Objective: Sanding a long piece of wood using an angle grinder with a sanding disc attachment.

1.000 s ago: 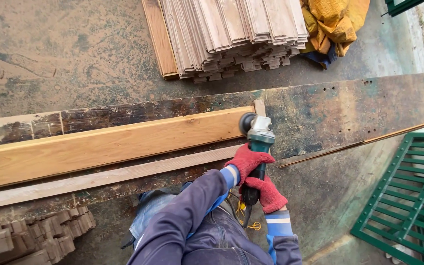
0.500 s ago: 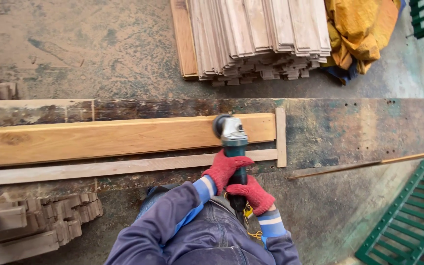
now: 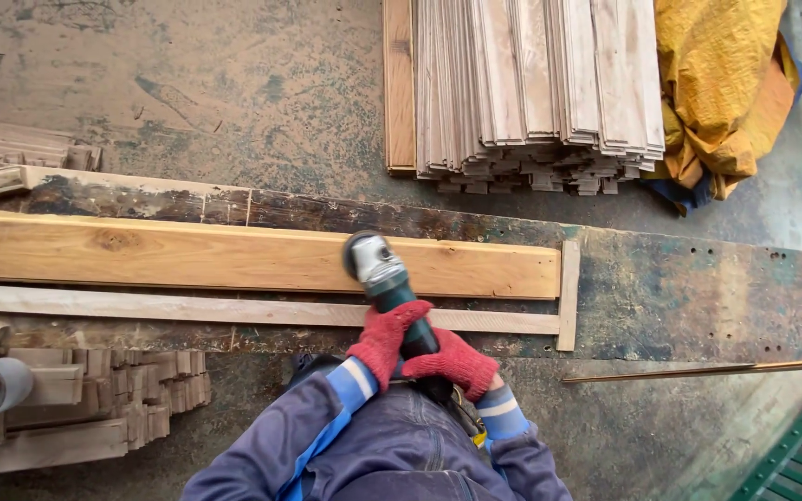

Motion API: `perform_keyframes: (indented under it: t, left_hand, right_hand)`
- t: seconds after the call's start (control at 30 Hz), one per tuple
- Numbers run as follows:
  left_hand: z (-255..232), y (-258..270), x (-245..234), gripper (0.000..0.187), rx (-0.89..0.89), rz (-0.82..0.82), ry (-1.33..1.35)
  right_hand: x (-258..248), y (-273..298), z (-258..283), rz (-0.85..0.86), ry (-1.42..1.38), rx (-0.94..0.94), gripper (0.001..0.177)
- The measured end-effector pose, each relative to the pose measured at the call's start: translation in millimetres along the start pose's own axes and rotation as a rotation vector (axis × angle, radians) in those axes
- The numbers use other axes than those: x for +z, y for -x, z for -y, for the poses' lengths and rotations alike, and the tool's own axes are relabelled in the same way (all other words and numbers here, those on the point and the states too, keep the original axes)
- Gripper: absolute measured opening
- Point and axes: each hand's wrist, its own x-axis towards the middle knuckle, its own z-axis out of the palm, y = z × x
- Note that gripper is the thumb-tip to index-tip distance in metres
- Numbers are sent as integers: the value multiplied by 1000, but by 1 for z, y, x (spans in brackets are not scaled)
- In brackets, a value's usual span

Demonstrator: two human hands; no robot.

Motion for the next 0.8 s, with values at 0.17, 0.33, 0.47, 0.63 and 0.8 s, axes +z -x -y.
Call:
perform_keyframes:
  t: [0.17,0.33,0.47,0.63,0.8]
  left_hand:
    - [-14,31,68,62,69,266,119]
    - [-22,56,109,47,32,486,37]
    - [-23,50,100,52,74,482,-54]
    - [-14,29,50,48,32,403,95]
    - [4,29,24,76,-4,-57,-52]
  right_hand:
    - [-56,26,-38,-82,-223,26,46]
    - [-89,53,-52,-106,-390,16,32]
    - [-79,46,-50,-98,-452,8,31]
    - [-38,24,-27,-83,-239,-42,38]
    - [-16,11,-12,31,-45,-16,63]
